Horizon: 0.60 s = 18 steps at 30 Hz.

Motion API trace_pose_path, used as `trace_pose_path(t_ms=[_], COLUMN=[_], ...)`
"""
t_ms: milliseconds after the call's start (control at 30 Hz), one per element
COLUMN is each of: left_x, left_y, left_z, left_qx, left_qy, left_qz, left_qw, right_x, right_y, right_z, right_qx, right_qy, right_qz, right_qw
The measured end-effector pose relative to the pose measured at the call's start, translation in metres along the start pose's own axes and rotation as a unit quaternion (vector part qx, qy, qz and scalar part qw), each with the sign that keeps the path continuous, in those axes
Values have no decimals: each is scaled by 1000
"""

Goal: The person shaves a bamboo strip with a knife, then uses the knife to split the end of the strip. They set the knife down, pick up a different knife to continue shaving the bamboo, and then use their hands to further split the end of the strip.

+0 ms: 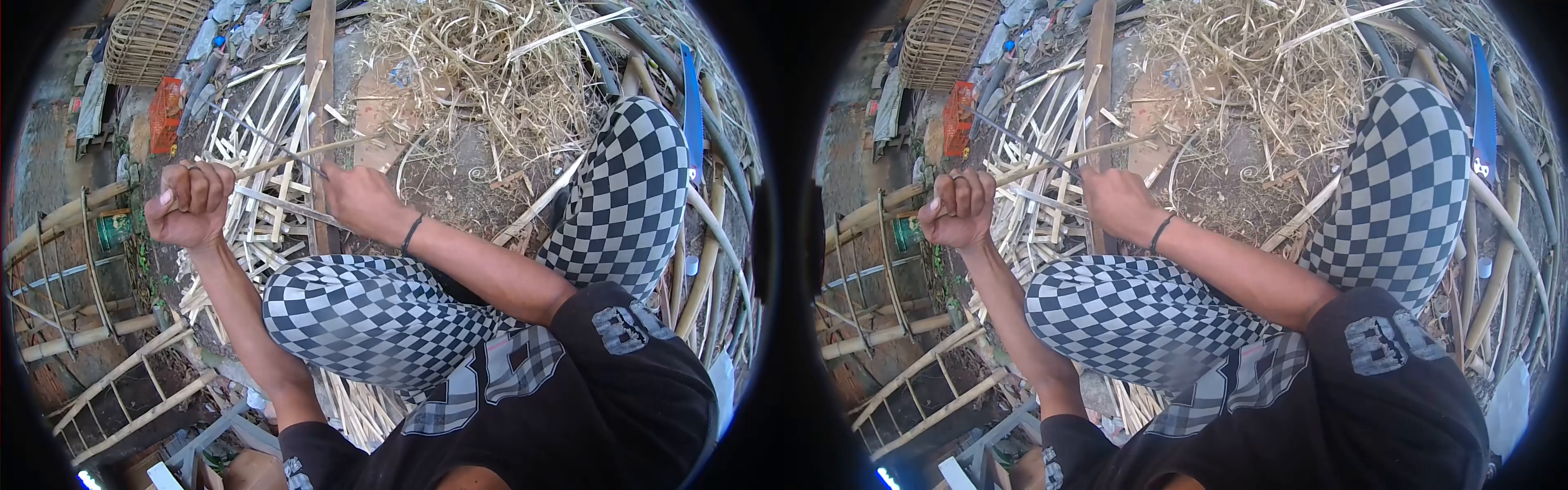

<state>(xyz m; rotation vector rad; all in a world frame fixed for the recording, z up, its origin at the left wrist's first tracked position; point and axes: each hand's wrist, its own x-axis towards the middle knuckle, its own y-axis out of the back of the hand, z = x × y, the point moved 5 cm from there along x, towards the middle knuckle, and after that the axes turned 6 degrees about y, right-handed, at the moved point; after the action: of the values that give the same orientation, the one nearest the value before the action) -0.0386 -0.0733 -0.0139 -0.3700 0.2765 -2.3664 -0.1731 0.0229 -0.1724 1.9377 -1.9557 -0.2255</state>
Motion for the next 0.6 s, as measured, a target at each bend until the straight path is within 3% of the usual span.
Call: trace_pose_path(t_ms=[100,167,200,267,333,433,533,600], left_x=[-5,-10,-11,-6,-7,-7,-7,-7], left_y=[3,15,13,2,1,10,9,8], left_z=[0,1,1,-3,-5,1,2,2], left_qx=[-2,-9,-8,-4,-14,-17,0,3], left_qy=[39,-17,-16,18,33,-9,-9,-5], left_qz=[-28,59,59,-16,-22,19,28,23], left_qw=[999,998,998,1000,999,1000,1000,1000], right_x=[-5,-17,-25,-23,-19,-4,-2,-11], right_y=[-20,-32,-26,-19,-24,-18,-21,-31], right_z=[46,134,169,185,158,93,66,94], right_qx=[-31,-106,-136,-164,-101,-100,-61,-57], right_qy=[-25,-150,-182,-216,-275,-124,-64,-90], right_qz=[11,8,-27,-49,-69,-20,2,23], right_qw=[999,983,973,961,953,987,996,994])
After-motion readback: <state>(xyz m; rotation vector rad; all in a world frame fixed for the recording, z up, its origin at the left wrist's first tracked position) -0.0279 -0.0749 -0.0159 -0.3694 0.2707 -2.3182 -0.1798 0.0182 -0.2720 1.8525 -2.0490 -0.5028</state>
